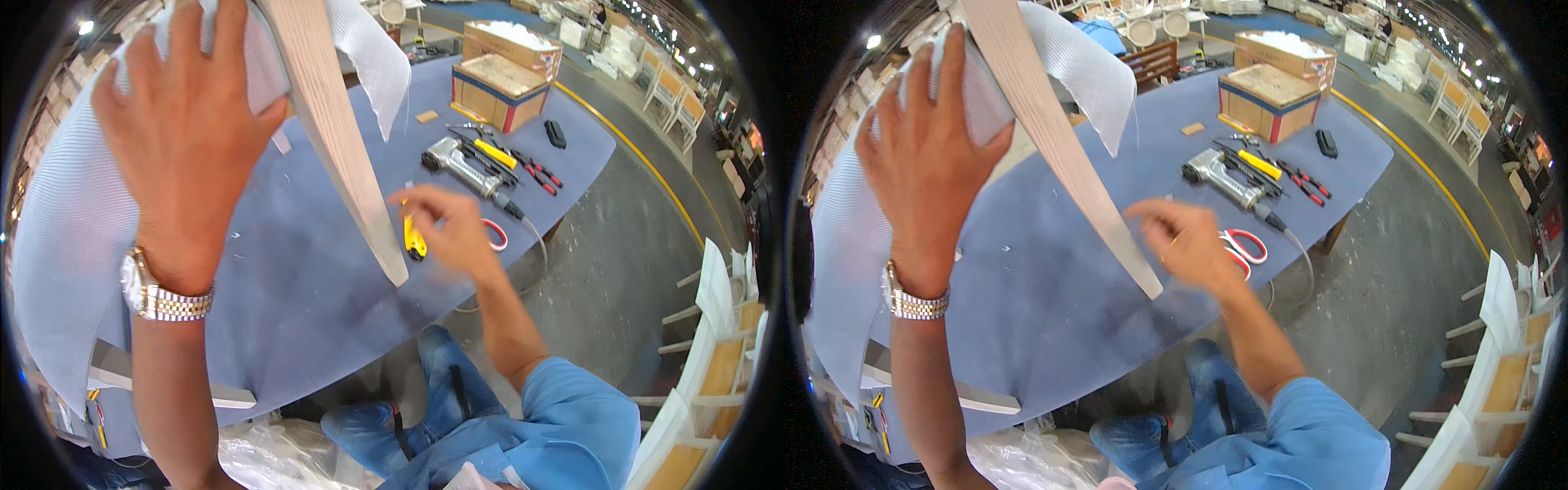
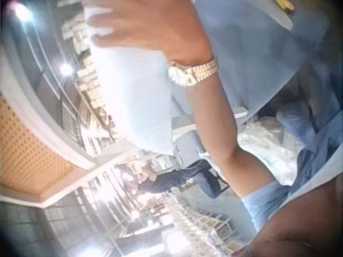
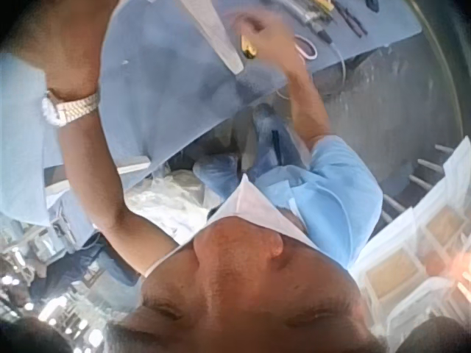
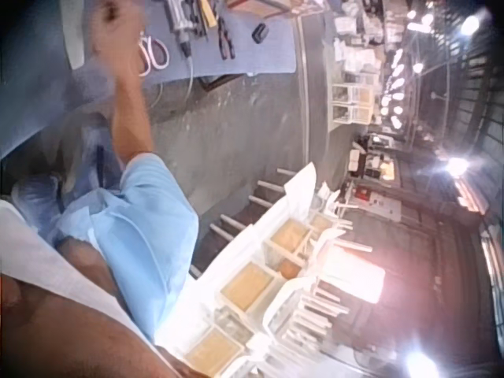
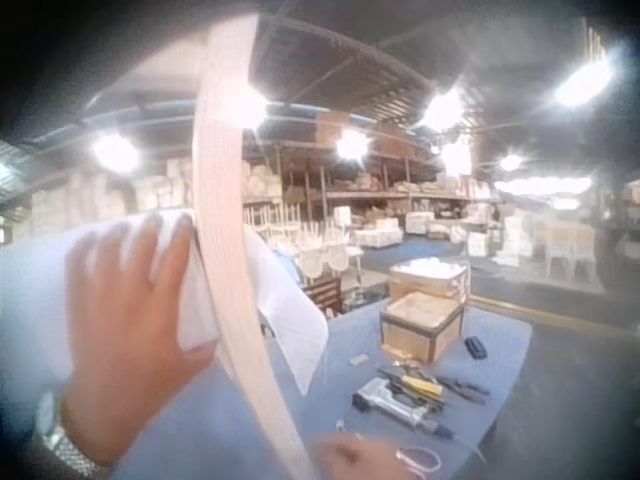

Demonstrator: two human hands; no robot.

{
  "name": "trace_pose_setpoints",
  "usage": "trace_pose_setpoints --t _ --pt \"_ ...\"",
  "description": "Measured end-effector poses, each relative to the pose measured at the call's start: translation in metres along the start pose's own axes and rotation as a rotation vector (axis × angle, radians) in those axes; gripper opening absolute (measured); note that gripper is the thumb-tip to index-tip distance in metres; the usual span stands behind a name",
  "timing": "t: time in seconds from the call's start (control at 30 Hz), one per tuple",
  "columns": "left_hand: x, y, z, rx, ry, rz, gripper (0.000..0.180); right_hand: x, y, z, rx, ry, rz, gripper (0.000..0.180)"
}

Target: The person covers a wooden chair frame with white fabric, smoothing and stretching it over the seat. They use a pneumatic staple gun to secure the fabric to the underside of the chair and scissors to trim excess material. The person repeatedly repositions the chair to access different sides while stapling and trimming.

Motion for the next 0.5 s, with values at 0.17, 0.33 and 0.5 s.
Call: trace_pose_setpoints --t 0.17,0.33,0.5 --pt "-0.001 -0.008 0.011 0.117 -0.022 0.009 0.095 -0.014 -0.092 0.143 0.842 0.016 0.028 0.049" --pt "-0.001 -0.006 0.004 0.085 -0.024 0.092 0.099 -0.028 -0.071 0.239 0.979 0.310 -0.364 0.060" --pt "-0.011 -0.019 0.008 0.113 -0.001 0.009 0.102 -0.070 -0.123 0.233 0.689 0.255 -0.116 0.046"
Point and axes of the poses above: each hand's wrist, its own x-axis away from the middle knuckle, its own y-axis out of the palm, z = x × y, the point moved 10 cm from there along -x, towards the middle knuckle, and after that the axes turned 8 degrees about -y, right-handed, at the moved point
